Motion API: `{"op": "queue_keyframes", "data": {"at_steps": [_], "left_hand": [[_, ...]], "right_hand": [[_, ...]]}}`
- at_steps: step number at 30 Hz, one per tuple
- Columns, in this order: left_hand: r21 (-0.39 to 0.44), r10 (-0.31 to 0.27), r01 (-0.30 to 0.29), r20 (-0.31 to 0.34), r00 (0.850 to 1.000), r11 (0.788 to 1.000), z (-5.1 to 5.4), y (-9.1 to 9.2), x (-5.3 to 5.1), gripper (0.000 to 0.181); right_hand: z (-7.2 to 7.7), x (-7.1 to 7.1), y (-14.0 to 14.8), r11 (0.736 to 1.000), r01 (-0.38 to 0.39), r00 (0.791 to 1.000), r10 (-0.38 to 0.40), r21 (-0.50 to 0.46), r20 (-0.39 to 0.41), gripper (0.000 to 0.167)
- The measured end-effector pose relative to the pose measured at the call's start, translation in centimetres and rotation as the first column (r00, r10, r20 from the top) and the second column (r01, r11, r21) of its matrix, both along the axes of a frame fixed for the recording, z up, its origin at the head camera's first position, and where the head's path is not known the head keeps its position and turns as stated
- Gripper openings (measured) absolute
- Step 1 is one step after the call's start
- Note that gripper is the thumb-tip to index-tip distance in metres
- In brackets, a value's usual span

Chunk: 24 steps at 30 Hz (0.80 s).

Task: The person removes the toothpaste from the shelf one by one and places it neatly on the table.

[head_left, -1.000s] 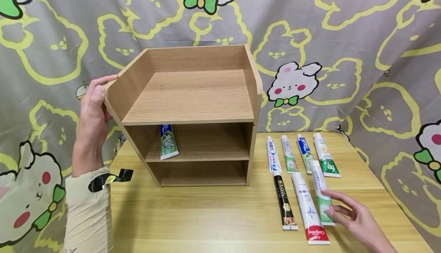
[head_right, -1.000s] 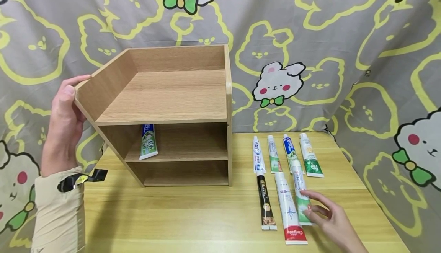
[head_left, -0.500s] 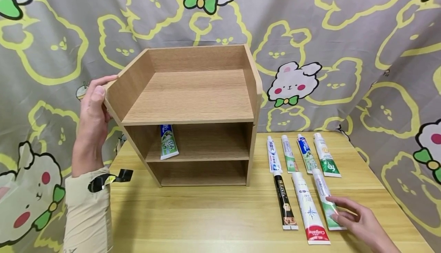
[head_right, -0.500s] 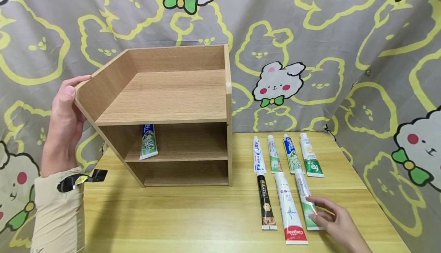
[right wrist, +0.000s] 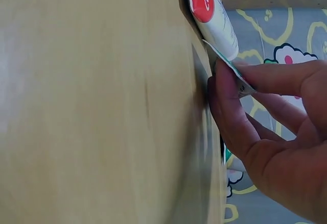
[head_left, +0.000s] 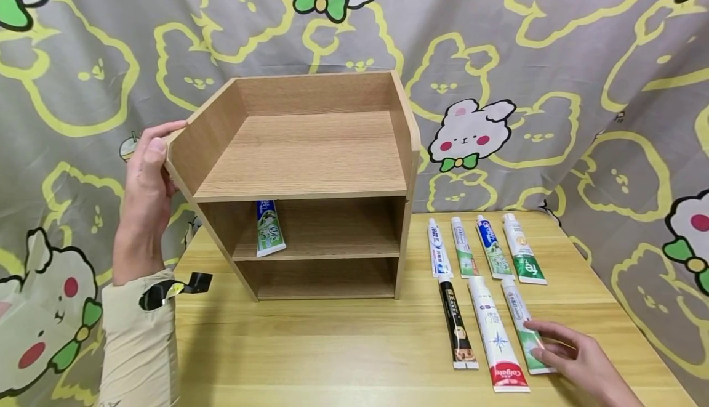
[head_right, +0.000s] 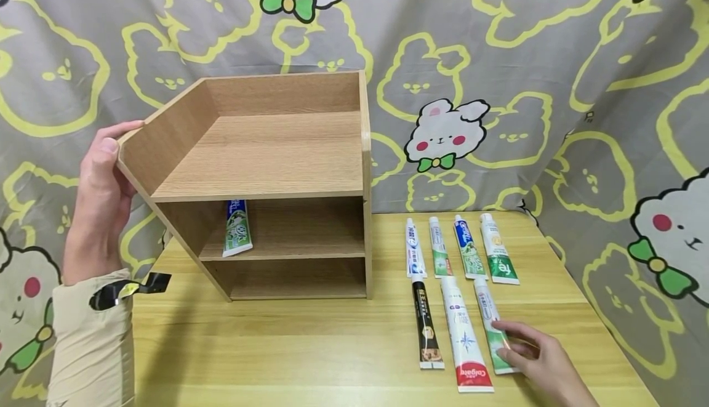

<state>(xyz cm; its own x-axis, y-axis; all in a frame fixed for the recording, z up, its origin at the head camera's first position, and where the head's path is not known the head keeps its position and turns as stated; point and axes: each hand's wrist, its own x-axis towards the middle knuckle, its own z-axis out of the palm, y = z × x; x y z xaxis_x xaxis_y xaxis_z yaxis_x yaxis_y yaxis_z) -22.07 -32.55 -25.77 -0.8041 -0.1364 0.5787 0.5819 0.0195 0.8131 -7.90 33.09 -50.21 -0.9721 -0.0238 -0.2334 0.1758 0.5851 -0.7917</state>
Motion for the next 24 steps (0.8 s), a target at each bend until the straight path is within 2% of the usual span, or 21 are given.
{"op": "queue_keyframes", "data": {"at_steps": [6, 10, 17, 24], "left_hand": [[-0.01, -0.015, 0.015, -0.004, 1.0, 1.0, 0.03, -0.02, 0.03, 0.043], [-0.009, -0.009, 0.009, -0.001, 1.0, 1.0, 0.0, -0.07, 0.07, 0.043], [0.003, -0.005, 0.005, 0.009, 1.0, 1.0, -0.09, -0.17, 0.2, 0.044], [-0.005, -0.016, 0.016, 0.008, 1.0, 1.0, -0.04, -0.07, 0.15, 0.044]], "right_hand": [[0.1, 0.1, -0.37, 0.99, 0.001, 0.999, 0.007, 0.141, -0.054, 0.052], [0.11, 0.04, -0.6, 0.986, 0.013, 0.998, -0.003, 0.164, -0.056, 0.051], [-0.09, 0.24, -0.76, 0.972, 0.02, 0.99, 0.014, 0.235, -0.14, 0.045], [-0.14, 0.19, -0.78, 0.963, 0.029, 0.992, 0.005, 0.269, -0.126, 0.045]]}}
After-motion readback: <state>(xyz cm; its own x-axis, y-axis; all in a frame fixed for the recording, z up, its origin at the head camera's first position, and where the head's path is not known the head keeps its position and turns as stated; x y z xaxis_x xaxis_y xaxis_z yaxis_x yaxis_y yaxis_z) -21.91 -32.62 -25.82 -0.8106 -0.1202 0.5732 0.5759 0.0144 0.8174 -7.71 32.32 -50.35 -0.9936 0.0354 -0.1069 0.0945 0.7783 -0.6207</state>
